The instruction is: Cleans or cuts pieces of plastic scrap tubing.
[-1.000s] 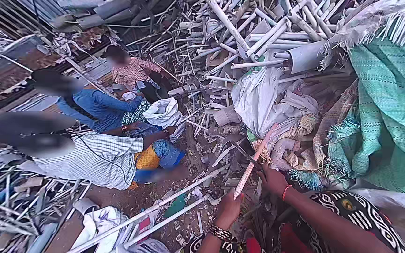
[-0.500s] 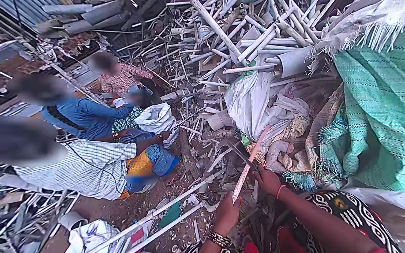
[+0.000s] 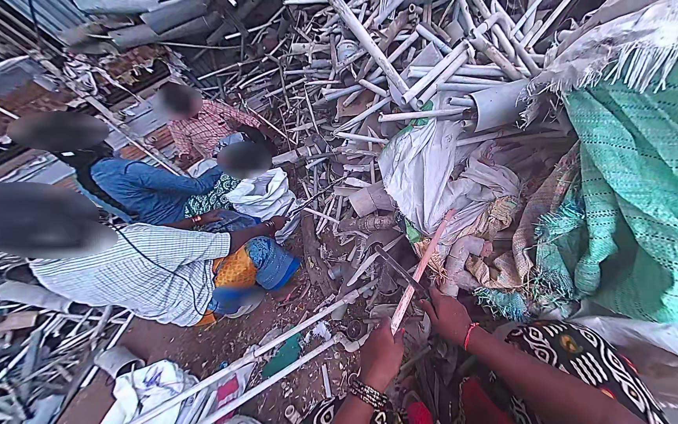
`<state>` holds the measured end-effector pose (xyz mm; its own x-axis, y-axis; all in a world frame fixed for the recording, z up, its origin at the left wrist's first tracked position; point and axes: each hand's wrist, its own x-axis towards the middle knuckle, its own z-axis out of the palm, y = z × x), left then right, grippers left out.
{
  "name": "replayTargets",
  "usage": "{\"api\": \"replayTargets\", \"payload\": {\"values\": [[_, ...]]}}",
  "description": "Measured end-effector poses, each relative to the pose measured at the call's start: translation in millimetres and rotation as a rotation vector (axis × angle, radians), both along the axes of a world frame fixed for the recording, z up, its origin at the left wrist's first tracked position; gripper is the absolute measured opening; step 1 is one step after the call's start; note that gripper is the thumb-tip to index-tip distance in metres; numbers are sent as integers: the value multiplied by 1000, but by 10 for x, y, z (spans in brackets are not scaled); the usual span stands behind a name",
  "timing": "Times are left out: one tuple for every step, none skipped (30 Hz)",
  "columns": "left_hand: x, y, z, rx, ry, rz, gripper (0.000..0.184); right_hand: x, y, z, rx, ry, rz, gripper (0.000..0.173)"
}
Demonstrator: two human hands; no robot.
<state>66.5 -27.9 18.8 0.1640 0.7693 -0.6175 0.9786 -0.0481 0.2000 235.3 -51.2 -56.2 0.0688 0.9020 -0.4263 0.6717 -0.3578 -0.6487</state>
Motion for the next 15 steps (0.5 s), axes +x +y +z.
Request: {"api": "replayTargets", "payload": {"values": [[5, 4, 1, 2, 1, 1, 48, -45, -58, 39, -3, -10, 38, 52], [22, 4, 9, 3, 2, 2, 48, -53, -80, 62, -5, -26, 53, 52], [47, 1, 26, 11, 3, 0, 47, -23, -58, 71, -4, -40, 42, 52], [70, -14, 45, 17, 9, -6, 47, 25, -15, 61, -12, -46, 6, 51], [92, -30, 69, 20, 19, -15, 47, 82, 47, 42, -22, -45, -47, 51], [113, -49, 95, 22, 36, -26, 48, 127, 96, 22, -30, -45, -95, 52], [129, -65, 108, 20, 44, -35, 49, 144, 103, 16, -34, -55, -115, 52], [135, -64, 116, 20, 49, -46, 49, 118, 62, 29, -28, -57, -106, 52], [129, -44, 130, 22, 54, -57, 49, 51, -5, 50, -13, -54, -74, 52], [122, -27, 139, 22, 59, -66, 49, -22, -81, 75, -5, -53, -37, 51], [119, -11, 145, 24, 61, -76, 50, -65, -125, 96, -2, -62, -11, 51], [121, 1, 152, 29, 64, -88, 49, -65, -118, 102, -7, -76, -13, 51], [129, -4, 156, 26, 68, -98, 50, -23, -75, 82, -19, -90, -44, 51], [135, -8, 153, 18, 67, -102, 50, 49, 3, 40, -32, -99, -96, 51], [143, -1, 151, 11, 58, -101, 51, 131, 97, -7, -42, -109, -151, 52]]}}
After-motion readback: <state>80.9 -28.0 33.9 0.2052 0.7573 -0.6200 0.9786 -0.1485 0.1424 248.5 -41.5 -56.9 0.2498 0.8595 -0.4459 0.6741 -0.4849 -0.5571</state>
